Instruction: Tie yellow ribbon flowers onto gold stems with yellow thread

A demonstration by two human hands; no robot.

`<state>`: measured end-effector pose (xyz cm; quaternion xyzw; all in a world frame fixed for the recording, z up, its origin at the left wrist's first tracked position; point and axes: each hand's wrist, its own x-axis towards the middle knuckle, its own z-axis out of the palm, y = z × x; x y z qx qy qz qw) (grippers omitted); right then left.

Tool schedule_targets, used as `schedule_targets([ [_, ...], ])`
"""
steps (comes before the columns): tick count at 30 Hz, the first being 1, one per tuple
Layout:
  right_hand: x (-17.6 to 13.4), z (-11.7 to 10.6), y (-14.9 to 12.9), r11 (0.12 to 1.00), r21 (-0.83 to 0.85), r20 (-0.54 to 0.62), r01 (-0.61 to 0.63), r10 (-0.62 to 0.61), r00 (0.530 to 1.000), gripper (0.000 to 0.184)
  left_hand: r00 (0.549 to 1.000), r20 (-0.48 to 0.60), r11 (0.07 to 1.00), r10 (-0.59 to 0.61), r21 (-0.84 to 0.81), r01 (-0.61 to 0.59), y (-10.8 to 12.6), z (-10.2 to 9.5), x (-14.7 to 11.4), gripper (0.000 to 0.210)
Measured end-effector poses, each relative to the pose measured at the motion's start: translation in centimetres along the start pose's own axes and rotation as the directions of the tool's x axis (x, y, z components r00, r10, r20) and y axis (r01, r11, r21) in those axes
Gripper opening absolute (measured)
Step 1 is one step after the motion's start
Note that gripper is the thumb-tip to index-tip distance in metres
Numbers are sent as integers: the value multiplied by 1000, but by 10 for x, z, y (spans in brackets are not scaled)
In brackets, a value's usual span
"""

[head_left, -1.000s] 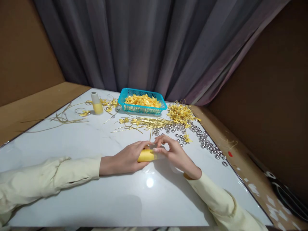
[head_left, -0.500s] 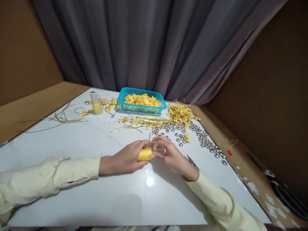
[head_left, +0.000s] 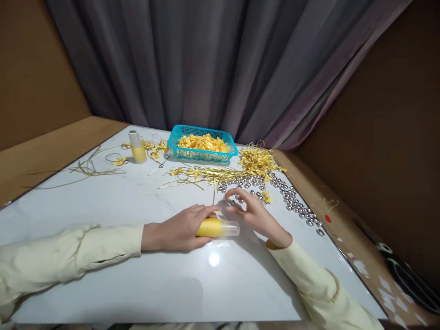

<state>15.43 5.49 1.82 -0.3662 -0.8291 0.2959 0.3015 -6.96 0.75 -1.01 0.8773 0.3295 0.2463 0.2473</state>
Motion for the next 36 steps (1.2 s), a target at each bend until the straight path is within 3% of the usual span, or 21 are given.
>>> schedule_targets([
  [3, 1, 4, -1, 996, -18, 129, 93, -90, 988, 19, 998, 32, 998, 63, 7, -63, 1, -1, -1, 52],
  [6, 3, 8, -4, 988, -12, 167, 153, -148, 975, 8, 995, 52, 996, 91, 16, -92, 1, -1, -2, 53],
  [10, 3, 8, -8, 988, 9, 84, 153, -153, 985, 12, 992, 58, 994, 107, 16, -109, 2, -2, -1, 54],
  [16, 0, 3, -6, 997, 69, -112, 24, -16, 994, 11, 990, 59, 991, 130, 19, -131, 3, -3, -1, 54],
  [19, 1, -4, -6, 995, 95, -140, -16, 29, 990, 13, 988, 66, 990, 136, 18, -138, 4, -3, -1, 55],
  [21, 2, -8, -8, 994, 106, -70, -13, 20, 997, 7, 988, 66, 990, 140, 24, -142, 4, -4, -1, 54],
  [23, 2, -10, -10, 995, 95, 98, 30, -39, 994, 14, 988, 64, 989, 141, 29, -143, 3, -4, -2, 54],
  [25, 1, -7, -11, 993, 44, 250, 107, -115, 961, 25, 988, 63, 989, 143, 30, -145, 3, -4, -2, 54],
  [27, 1, -1, -11, 985, -6, 322, 174, -163, 933, 24, 986, 70, 988, 149, 29, -151, 2, -3, -3, 55],
  [31, 1, 11, -10, 980, 7, 311, 197, -190, 931, 14, 982, 76, 984, 172, 23, -174, 1, -2, -4, 51],
  [36, 1, 6, -13, 989, 63, 156, 131, -139, 978, 15, 984, 56, 985, 170, 29, -171, 1, -2, -4, 54],
])
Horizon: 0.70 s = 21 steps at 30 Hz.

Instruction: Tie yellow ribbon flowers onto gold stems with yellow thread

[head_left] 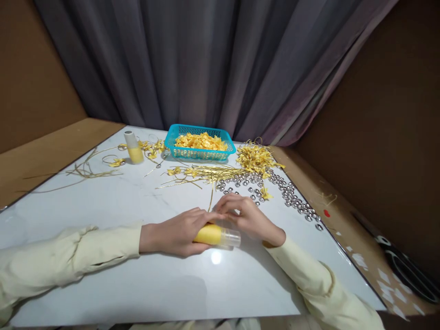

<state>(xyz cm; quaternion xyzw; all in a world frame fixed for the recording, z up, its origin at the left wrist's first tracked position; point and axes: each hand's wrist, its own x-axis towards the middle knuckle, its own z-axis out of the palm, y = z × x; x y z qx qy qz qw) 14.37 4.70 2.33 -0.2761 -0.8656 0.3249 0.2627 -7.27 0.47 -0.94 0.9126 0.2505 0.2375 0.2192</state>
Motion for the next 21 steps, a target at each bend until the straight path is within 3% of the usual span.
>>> schedule_targets([
  [5, -1, -8, -1, 984, 129, -196, -121, 145, 970, 12, 1000, 6, 1000, -5, 3, 4, 1, -1, 0, 51],
  [11, -2, -11, -1, 917, 331, -330, -220, 331, 884, 16, 1000, 14, 1000, 4, -5, -4, 2, -2, 1, 50],
  [18, -1, -23, -4, 851, 499, -426, -167, 408, 807, 21, 1000, 19, 1000, 1, 5, -1, 1, -1, 1, 48],
  [21, -2, -33, -6, 820, 564, -498, -97, 431, 752, 22, 1000, 8, 1000, -4, 9, 4, 1, -1, 1, 47],
])
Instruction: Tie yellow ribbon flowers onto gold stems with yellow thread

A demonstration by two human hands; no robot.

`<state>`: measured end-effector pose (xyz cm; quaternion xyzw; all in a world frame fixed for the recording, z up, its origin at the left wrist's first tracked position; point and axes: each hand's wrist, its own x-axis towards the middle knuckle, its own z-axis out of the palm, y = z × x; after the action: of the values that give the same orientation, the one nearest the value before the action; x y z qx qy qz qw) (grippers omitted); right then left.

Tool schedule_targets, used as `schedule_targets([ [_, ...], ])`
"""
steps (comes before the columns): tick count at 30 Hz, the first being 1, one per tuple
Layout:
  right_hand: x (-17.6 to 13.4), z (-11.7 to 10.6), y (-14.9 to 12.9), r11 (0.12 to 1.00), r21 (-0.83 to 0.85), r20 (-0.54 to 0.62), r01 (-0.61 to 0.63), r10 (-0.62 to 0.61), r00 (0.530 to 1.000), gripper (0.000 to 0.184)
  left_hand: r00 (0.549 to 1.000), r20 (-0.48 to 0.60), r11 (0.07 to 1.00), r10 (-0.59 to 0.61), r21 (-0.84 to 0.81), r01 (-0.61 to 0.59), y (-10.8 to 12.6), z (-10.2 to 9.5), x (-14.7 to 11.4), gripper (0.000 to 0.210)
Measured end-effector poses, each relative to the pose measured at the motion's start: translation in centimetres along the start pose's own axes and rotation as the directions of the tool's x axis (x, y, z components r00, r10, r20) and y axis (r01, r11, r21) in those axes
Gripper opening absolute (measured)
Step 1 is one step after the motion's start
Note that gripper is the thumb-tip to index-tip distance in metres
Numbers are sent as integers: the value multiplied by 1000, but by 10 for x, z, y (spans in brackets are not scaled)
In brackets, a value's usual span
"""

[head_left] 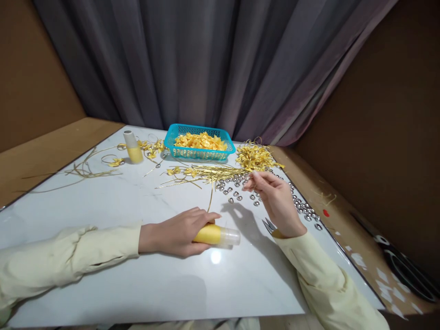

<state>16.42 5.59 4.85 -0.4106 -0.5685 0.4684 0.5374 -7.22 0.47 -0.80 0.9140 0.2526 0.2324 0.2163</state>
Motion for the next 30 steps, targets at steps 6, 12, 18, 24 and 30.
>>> schedule_targets([
  [6, 7, -14, -14, 985, 175, -59, -2, 12, 998, 22, 998, 9, 998, -55, -8, 55, 3, -2, 0, 45],
  [12, 0, -20, -35, 971, 239, 50, -26, 14, 999, 21, 939, -5, 908, -344, -256, 331, 5, -5, 6, 54],
  [18, -11, -33, -53, 969, 246, 139, 27, -63, 988, 18, 795, 20, 593, -606, -655, 468, -5, -11, 13, 47],
  [24, -4, -49, -53, 995, 91, 16, 39, -40, 999, 19, 794, 50, 208, -606, -953, 219, -19, -21, 19, 29],
  [30, 2, -63, -52, 999, 18, -102, 50, -48, 994, 16, 799, 184, -127, -572, -983, 135, -36, -25, 21, 24],
])
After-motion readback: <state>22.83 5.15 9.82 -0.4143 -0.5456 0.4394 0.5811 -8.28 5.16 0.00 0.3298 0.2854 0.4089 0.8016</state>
